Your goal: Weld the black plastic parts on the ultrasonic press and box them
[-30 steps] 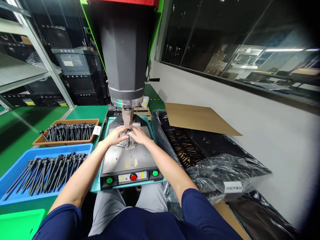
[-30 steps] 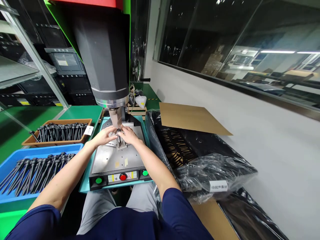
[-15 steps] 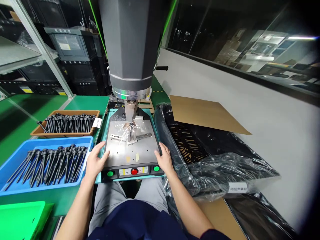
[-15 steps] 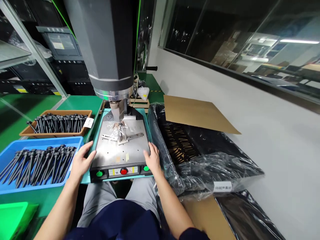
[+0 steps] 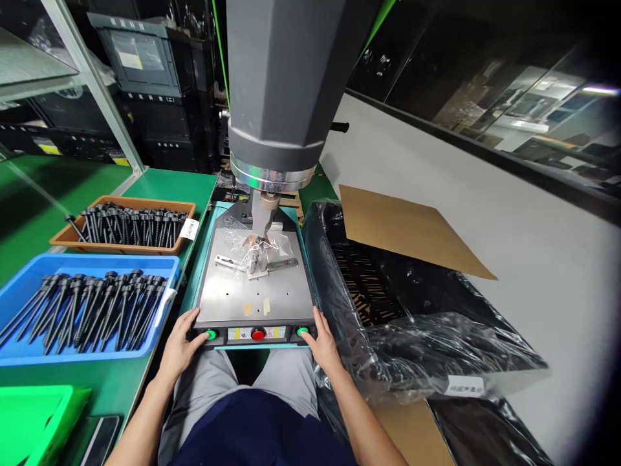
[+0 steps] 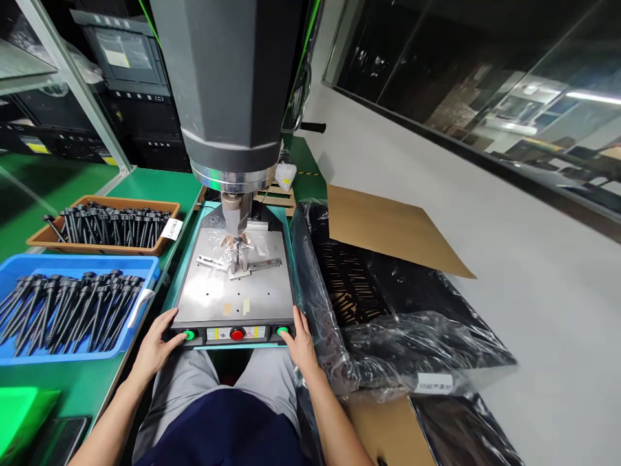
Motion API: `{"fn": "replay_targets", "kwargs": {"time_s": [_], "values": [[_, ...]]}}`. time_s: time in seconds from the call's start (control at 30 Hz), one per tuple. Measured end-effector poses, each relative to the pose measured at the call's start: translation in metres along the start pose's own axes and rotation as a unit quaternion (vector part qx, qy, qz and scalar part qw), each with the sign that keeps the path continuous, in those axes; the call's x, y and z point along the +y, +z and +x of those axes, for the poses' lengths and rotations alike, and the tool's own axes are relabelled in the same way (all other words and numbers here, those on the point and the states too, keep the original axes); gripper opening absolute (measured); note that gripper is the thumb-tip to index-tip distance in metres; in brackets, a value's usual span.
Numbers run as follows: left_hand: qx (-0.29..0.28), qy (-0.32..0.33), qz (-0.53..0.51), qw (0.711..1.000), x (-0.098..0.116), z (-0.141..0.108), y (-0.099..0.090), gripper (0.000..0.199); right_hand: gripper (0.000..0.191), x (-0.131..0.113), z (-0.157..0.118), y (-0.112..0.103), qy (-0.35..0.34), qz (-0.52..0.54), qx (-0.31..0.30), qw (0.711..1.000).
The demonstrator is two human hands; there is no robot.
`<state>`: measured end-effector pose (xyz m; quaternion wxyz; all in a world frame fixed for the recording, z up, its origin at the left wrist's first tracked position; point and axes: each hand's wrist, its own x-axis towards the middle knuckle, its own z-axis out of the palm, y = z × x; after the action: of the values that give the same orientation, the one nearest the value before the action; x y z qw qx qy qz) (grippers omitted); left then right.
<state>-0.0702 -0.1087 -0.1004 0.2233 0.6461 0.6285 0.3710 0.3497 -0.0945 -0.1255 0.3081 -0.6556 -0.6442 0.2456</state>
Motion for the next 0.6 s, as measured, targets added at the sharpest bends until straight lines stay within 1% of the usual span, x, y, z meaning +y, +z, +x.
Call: {"fn": "replay_targets", "kwargs": {"time_s": [0.2, 0.3, 0.4, 0.43, 0.47, 0.5, 0.53, 0.6], "values": [[-0.001, -0.004, -0.011, 1.0, -0.001, 0.002, 0.0, 0.06, 0.073, -0.001, 0.0, -0.001, -0.01, -0.021, 0.011, 1.0], [0.002, -0.003, -0.005, 1.0, 0.007, 0.005, -0.006, 0.061, 0.075, 0.001, 0.0, -0.003, -0.014, -0.013, -0.004, 1.0], [0.061, -0.006, -0.003, 0.998, 0.029, 0.014, -0.01, 0.057, 0.078, 0.002, 0.0, -0.005, -0.006, -0.004, -0.025, 1.0], [0.079, -0.011, -0.021, 0.997, 0.038, 0.019, -0.009, 0.054, 0.079, 0.002, 0.0, -0.006, -0.001, -0.003, -0.029, 1.0], [0.083, -0.022, -0.054, 0.995, 0.049, 0.025, -0.006, 0.052, 0.08, 0.001, 0.0, -0.006, 0.003, -0.001, -0.032, 0.999], [0.072, -0.038, -0.099, 0.992, 0.059, 0.031, -0.002, 0.05, 0.08, 0.0, 0.0, -0.007, 0.006, 0.0, -0.034, 0.999], [0.05, -0.059, -0.153, 0.985, 0.069, 0.039, 0.003, 0.05, 0.081, -0.002, 0.0, -0.007, 0.009, 0.001, -0.035, 0.999], [-0.003, -0.108, -0.26, 0.96, 0.086, 0.054, 0.016, 0.055, 0.081, -0.005, 0.0, -0.007, 0.011, 0.004, -0.034, 0.999]]}}
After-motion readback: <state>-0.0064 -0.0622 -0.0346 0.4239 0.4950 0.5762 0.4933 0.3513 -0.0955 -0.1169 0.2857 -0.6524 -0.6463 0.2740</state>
